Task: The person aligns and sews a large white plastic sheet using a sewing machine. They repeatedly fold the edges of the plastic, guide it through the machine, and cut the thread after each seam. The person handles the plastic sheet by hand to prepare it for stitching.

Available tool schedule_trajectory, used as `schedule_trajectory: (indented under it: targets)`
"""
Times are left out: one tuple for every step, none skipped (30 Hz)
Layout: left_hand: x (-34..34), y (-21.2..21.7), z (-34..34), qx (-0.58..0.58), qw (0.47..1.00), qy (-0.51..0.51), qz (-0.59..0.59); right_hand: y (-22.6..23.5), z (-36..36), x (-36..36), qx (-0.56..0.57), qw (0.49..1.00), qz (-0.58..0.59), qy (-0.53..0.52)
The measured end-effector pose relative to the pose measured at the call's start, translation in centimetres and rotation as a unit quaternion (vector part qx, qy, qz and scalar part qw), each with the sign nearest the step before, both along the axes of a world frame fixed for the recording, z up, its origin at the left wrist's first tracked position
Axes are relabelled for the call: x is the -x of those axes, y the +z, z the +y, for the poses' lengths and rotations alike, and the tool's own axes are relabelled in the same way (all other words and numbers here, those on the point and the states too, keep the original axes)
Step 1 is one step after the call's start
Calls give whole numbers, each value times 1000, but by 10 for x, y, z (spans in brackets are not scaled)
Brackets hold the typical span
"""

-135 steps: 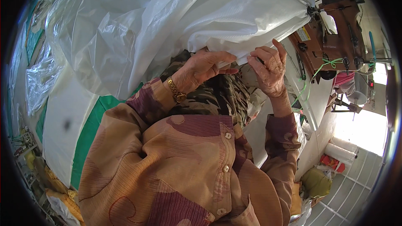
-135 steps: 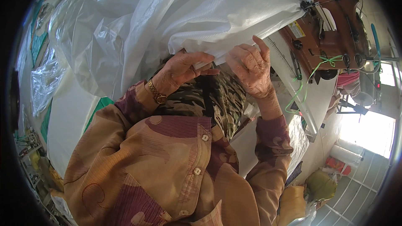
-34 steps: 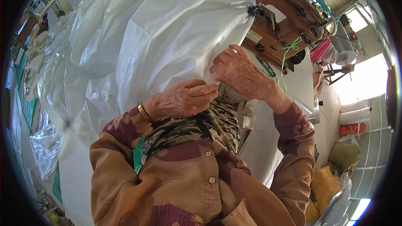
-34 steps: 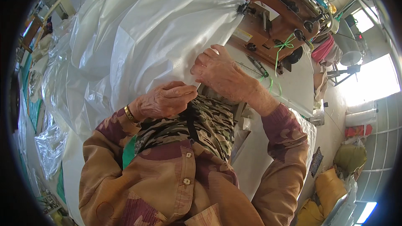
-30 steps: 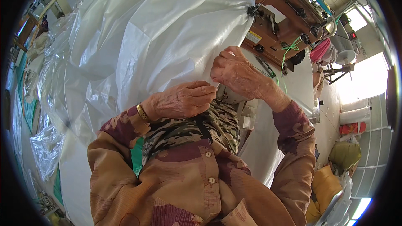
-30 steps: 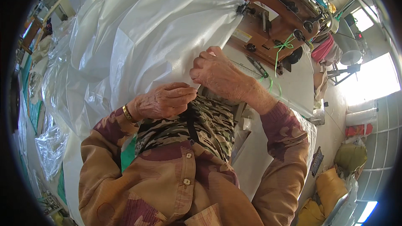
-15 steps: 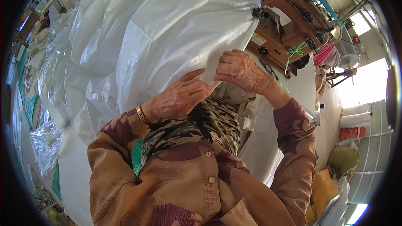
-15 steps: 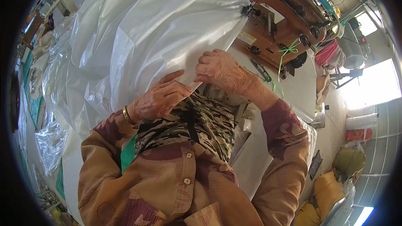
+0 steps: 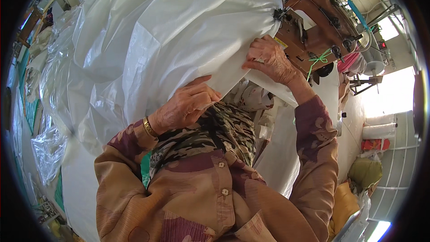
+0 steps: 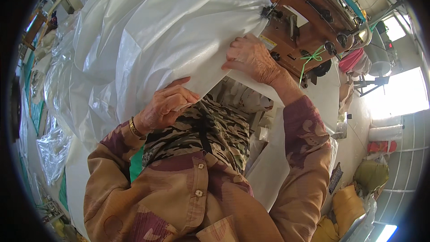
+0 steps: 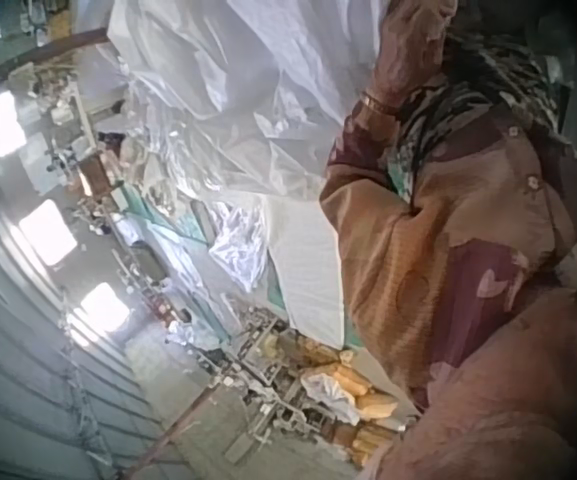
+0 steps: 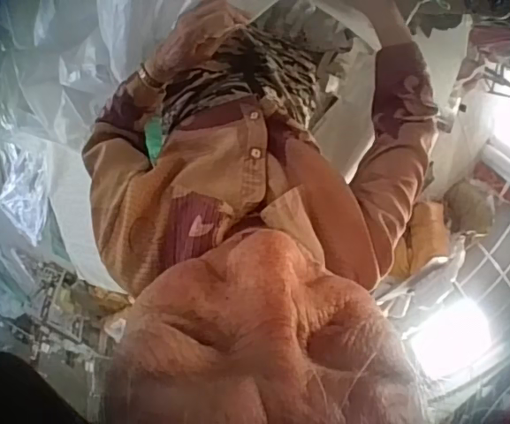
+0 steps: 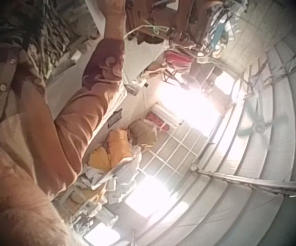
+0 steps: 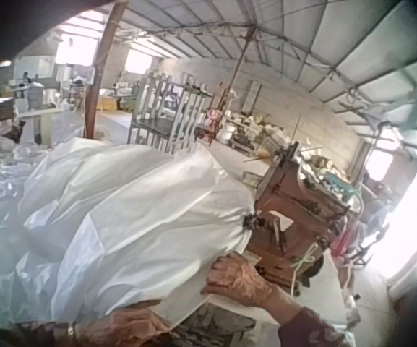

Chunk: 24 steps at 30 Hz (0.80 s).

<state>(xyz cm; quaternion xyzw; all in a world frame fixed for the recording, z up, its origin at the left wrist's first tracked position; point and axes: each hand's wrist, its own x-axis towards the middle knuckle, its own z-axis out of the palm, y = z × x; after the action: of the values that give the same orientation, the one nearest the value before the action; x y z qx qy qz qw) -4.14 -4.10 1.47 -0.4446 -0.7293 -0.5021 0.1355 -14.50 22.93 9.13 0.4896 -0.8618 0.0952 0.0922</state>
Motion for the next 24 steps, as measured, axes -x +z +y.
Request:
schedule_trajectory:
  targets:
    - [-1,0,0,-7,1000,7,-11,1,1,4,-2,1000,-8,-9]
    - [-1,0,0,-8,1000,10,-14,2,2,7,-3,1000,-15,-17]
    - [-2,0,-1,-8,1000,13,-17,4,3,11,-5,999,-23,-27]
    - [-2,0,-1,-10,1000,14,-20,6,5,14,-10,999,-22,-29]
    - [-2,0,-1,-11,1000,14,-26,9,6,17,-15,999,-22,-32]
    - [-3,0,-1,-11,999,14,-32,10,7,20,-19,999,-21,-35]
    - [-2,0,-1,-11,999,12,-37,10,10,23,-11,999,-17,-30]
    - [-1,0,-1,-14,999,11,-42,9,14,27,-3,1000,-13,-26]
    - [0,0,0,-16,999,9,-47,10,17,30,6,1000,-9,-22]
    - [0,0,-1,-17,998,10,-52,12,19,34,-10,999,-11,-28]
    - [0,0,-1,-13,998,9,-58,15,21,38,-25,999,-14,-34]
    - [0,-1,-2,-8,998,7,-63,17,24,42,-41,998,-17,-41]
    - [0,-1,-2,-3,998,4,-70,16,27,47,-41,998,32,-23]
    - [-1,-1,0,3,998,5,-62,12,32,54,-42,996,81,-4]
    - [-2,-2,2,9,999,7,-53,7,36,56,-43,990,131,14]
    - [-2,-4,5,12,999,7,-45,3,35,55,10,983,180,-14]
    - [-4,-6,9,23,1000,5,-16,0,33,55,62,970,230,-41]
    - [-6,-8,14,34,999,3,14,-5,34,54,113,951,278,-67]
    - [-8,-10,18,45,998,3,42,-15,37,49,136,931,312,-131]
    - [-9,-12,22,53,997,2,47,-25,36,40,201,924,236,-224]
    - [-11,-13,25,62,997,1,51,-37,30,29,264,900,155,-311]
    - [-11,-14,29,71,996,-1,57,-47,24,21,325,857,73,-393]
    - [-12,-12,32,79,995,-11,62,-54,19,17,387,823,67,-411]
    - [-12,-12,35,90,993,-12,73,-58,17,18,423,804,-19,-417]
